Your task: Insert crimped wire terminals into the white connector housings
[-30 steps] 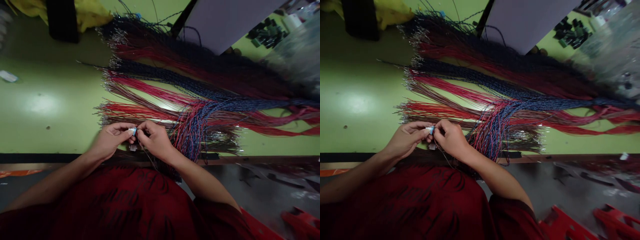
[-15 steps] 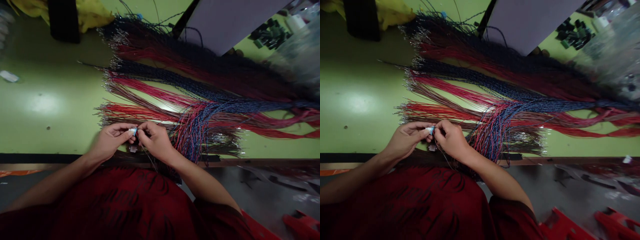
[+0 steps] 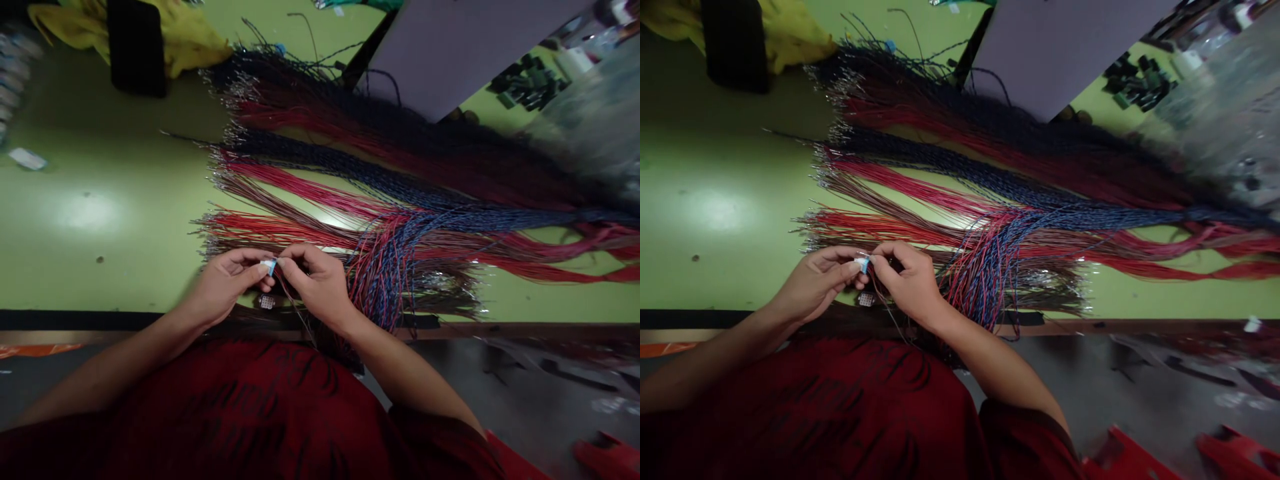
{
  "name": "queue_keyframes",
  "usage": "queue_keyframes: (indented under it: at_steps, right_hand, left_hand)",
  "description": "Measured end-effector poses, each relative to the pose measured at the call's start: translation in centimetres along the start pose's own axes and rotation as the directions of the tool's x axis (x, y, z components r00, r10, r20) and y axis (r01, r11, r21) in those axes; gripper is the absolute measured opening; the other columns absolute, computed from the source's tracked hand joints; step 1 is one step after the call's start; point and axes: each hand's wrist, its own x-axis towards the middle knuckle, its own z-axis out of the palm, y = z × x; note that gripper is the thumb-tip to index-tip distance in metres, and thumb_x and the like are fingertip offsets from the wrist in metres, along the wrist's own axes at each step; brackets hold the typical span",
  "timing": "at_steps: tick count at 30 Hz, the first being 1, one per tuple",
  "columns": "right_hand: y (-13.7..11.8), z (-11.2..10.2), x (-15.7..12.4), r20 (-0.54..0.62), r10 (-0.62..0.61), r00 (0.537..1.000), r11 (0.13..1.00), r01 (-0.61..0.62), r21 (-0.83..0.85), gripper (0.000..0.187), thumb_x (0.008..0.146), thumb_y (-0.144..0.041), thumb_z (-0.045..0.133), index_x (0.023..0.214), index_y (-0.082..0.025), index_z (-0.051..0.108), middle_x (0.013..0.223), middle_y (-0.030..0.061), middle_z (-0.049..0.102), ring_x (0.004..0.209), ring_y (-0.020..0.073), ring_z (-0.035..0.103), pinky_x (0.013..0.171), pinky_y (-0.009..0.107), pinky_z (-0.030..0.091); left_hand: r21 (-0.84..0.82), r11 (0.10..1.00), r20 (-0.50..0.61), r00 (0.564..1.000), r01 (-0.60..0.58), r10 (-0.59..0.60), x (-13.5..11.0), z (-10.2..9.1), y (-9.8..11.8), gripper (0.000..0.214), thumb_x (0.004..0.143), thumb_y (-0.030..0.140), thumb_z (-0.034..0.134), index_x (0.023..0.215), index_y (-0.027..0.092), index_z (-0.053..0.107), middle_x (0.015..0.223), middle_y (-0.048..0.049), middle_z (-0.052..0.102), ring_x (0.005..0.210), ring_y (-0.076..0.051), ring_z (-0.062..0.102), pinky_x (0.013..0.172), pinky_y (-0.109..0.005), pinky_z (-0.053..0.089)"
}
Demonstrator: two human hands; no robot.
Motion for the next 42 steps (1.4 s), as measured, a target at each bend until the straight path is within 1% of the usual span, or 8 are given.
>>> queue_keyframes:
  at_steps: [4, 8, 12, 20, 26, 33, 39, 42]
  right_hand:
    - [-0.1, -0.6, 0.3, 0.010, -0.021, 1.000, 1.000, 0.021, -0.003, 0.014, 0.085, -0.021, 0.056, 0.071, -0.020, 0.059, 0.075, 0.0004, 0.062, 0.072, 0.0128, 0.057, 0.072, 0.026, 0.046]
    - [0.1, -1.4, 0.8, 0.162, -0.006, 0.987, 0.997, -0.007, 0.081, 0.018, 0.087, -0.023, 0.054, 0.069, -0.020, 0.055, 0.082, 0.0024, 0.062, 0.078, 0.0136, 0.057, 0.077, 0.028, 0.045]
    - [0.1, -1.8, 1.0, 0.275, 0.060, 0.960, 0.992, -0.089, 0.094, 0.022, 0.088, -0.024, 0.051, 0.066, -0.019, 0.050, 0.078, 0.0009, 0.057, 0.075, 0.0127, 0.052, 0.075, 0.028, 0.043]
    - [-0.2, -1.2, 1.0, 0.287, 0.128, 0.949, 0.982, -0.161, 0.096, 0.025, 0.088, -0.029, 0.049, 0.064, -0.020, 0.045, 0.066, -0.0041, 0.044, 0.064, 0.0101, 0.039, 0.064, 0.024, 0.037]
    - [-0.4, -1.2, 1.0, 0.280, 0.153, 0.948, 0.981, -0.179, 0.070, 0.023, 0.086, -0.027, 0.049, 0.065, -0.019, 0.048, 0.067, -0.0038, 0.046, 0.064, 0.0096, 0.041, 0.064, 0.024, 0.036]
    - [-0.5, -1.2, 1.1, 0.285, 0.201, 0.937, 0.971, -0.228, 0.066, 0.020, 0.086, -0.024, 0.047, 0.066, -0.020, 0.047, 0.058, -0.0079, 0.037, 0.054, 0.0081, 0.031, 0.057, 0.023, 0.031]
    - [-0.6, -1.0, 1.1, 0.272, 0.169, 0.947, 0.983, -0.182, 0.021, 0.021, 0.086, -0.022, 0.047, 0.065, -0.020, 0.047, 0.060, -0.0063, 0.041, 0.057, 0.0087, 0.036, 0.058, 0.024, 0.032]
    - [-0.8, -1.0, 1.0, 0.277, 0.154, 0.949, 0.987, -0.159, -0.005, 0.022, 0.087, -0.021, 0.048, 0.065, -0.019, 0.048, 0.062, -0.0052, 0.045, 0.059, 0.0090, 0.039, 0.059, 0.023, 0.033]
  left_hand:
    - [-0.076, 0.997, -0.001, 1.000, 0.028, -0.029, 0.1, -0.2, 0.1, 0.029, 0.062, 0.025, 0.091, 0.084, 0.013, 0.076, 0.074, -0.0037, 0.074, 0.057, -0.011, 0.065, 0.057, -0.022, 0.056]
    - [-0.151, 0.987, 0.012, 0.998, 0.055, -0.053, 0.3, -0.5, 0.3, 0.029, 0.062, 0.022, 0.090, 0.086, 0.013, 0.076, 0.078, -0.0054, 0.075, 0.058, -0.010, 0.066, 0.058, -0.020, 0.056]
    - [-0.189, 0.980, 0.028, 0.998, 0.063, -0.058, 0.4, -0.6, 0.4, 0.028, 0.061, 0.021, 0.091, 0.084, 0.012, 0.076, 0.084, -0.0069, 0.076, 0.058, -0.009, 0.065, 0.057, -0.019, 0.055]
    - [-0.181, 0.983, 0.071, 0.997, 0.040, -0.028, 0.3, -0.7, 0.2, 0.022, 0.067, 0.018, 0.087, 0.086, 0.014, 0.076, 0.098, -0.0095, 0.077, 0.065, -0.010, 0.065, 0.063, -0.021, 0.056]
    - [-0.109, 0.994, 0.051, 0.999, -0.006, 0.011, 0.2, -0.6, 0.1, 0.022, 0.068, 0.022, 0.086, 0.086, 0.015, 0.075, 0.104, -0.0106, 0.077, 0.068, -0.011, 0.066, 0.064, -0.024, 0.056]
    - [0.150, 0.964, 0.003, 0.976, -0.218, 0.220, -0.5, -0.4, -0.2, 0.014, 0.076, 0.024, 0.082, 0.090, 0.020, 0.078, 0.111, -0.0077, 0.076, 0.078, -0.014, 0.069, 0.072, -0.026, 0.059]
    - [0.228, 0.949, -0.055, 0.970, -0.218, 0.236, -0.7, 0.1, 0.1, 0.019, 0.070, 0.026, 0.086, 0.086, 0.018, 0.079, 0.106, -0.0089, 0.077, 0.078, -0.016, 0.069, 0.071, -0.029, 0.059]
    - [0.258, 0.931, -0.038, 0.960, -0.257, 0.276, -0.6, 0.4, 0.0, 0.019, 0.071, 0.028, 0.085, 0.086, 0.018, 0.079, 0.104, -0.0092, 0.078, 0.091, -0.020, 0.071, 0.077, -0.030, 0.060]
